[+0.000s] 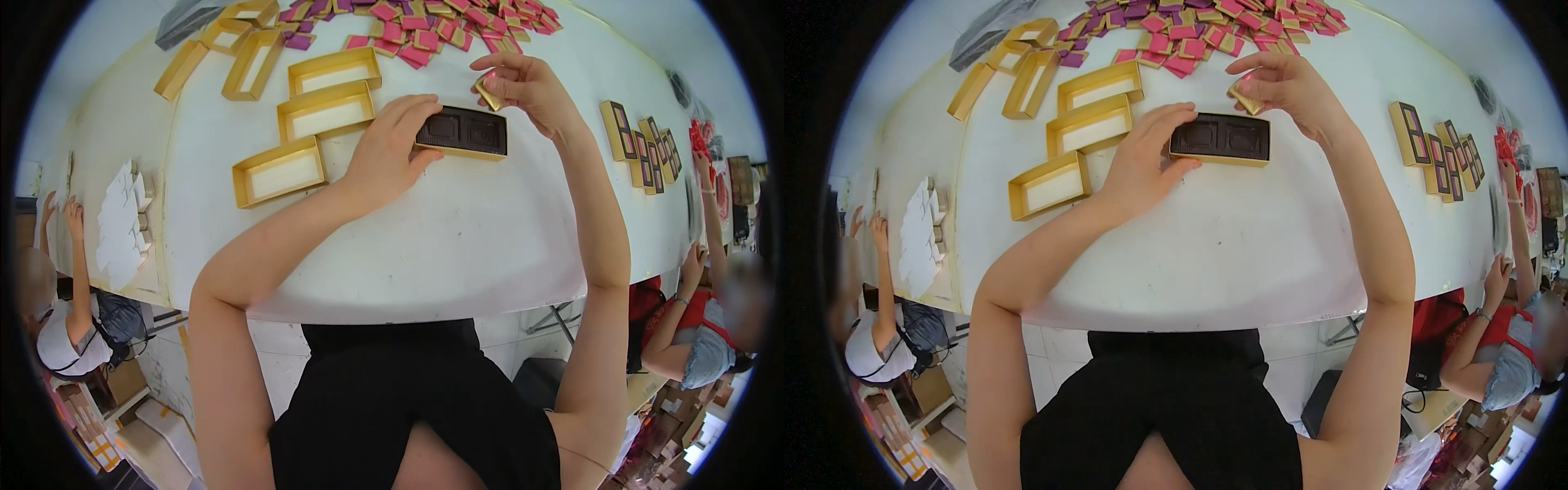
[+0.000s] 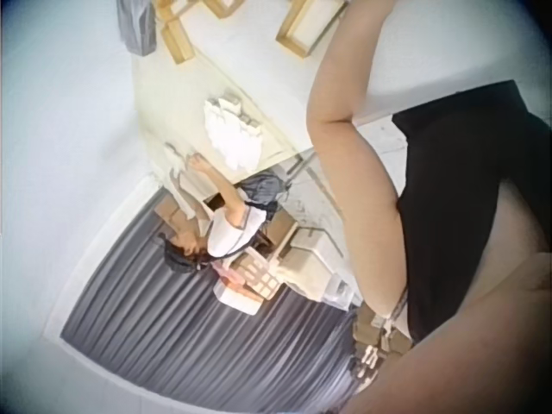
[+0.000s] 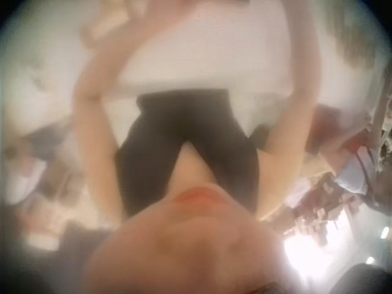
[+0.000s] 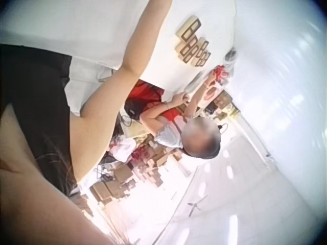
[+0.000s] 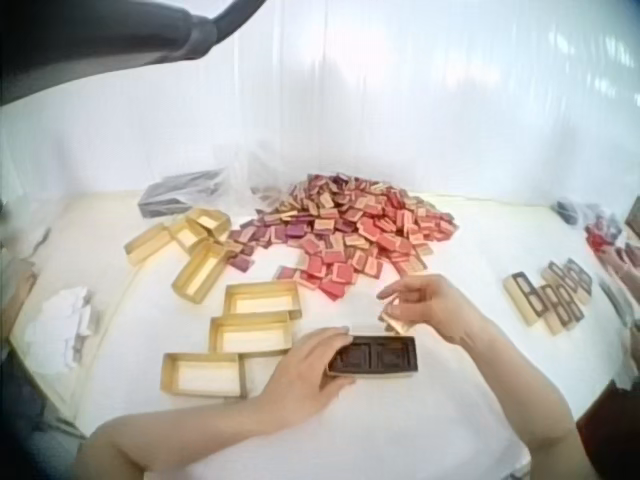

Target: The person assembles cosmetic compacts by placing dark plastic inserts into gold-colored boxes, then inserting small colored paper pieces into the inserts. The person repeatedly picks up inserts, places them into boxes, and adds paper pieces, stacking completed units on the table.

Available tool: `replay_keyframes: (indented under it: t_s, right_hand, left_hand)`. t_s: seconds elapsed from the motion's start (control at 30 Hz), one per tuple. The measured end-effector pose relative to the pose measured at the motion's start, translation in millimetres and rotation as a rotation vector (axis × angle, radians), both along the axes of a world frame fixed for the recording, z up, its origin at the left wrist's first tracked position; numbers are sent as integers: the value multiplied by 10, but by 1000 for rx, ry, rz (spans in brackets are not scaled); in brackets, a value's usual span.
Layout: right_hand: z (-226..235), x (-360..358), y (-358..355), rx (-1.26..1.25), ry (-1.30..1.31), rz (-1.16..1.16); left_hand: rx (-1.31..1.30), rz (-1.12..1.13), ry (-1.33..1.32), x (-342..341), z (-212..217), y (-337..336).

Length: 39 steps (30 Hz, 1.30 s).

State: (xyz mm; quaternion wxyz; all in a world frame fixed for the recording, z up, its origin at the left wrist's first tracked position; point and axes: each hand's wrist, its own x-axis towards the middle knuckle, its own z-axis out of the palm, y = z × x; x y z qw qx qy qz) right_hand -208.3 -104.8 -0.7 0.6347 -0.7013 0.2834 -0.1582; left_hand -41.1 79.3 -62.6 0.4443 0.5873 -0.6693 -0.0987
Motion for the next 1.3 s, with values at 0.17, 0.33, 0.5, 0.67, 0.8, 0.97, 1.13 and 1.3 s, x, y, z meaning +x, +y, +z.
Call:
replay_keyframes:
  t_s: [0.17, 0.33, 0.5, 0.67, 0.8, 0.97, 1.13, 1.3]
  right_hand:
    - [-10, -117, 258, -562, 231, 149]
    - [-148, -399, 733, -953, 121, 40]
    - [-224, -385, 874, -1297, 176, 113]
    - [107, 218, 162, -1055, -69, -33]
    - [-56, 1414, -572, -1260, -43, 16]
    - [-289, 2147, -878, -1485, 433, -133]
    - [-443, 1885, -1429, -1432, 231, -70]
    - [146, 1804, -952, -1140, 477, -72]
  left_hand:
    - [13, -4, -10, -10, -5, -8]
    - [12, -12, 42, -20, -24, -23]
    - [-28, 14, -13, -19, -40, -11]
    - [-1, -7, 5, -39, 10, -11]
    - [-30, -33, -25, -35, 27, -9]
    - [-48, -18, -32, -16, -22, 15]
    - [-56, -41, -3, -44, 2, -3]
    - [-49, 24, -44, 4, -28, 31]
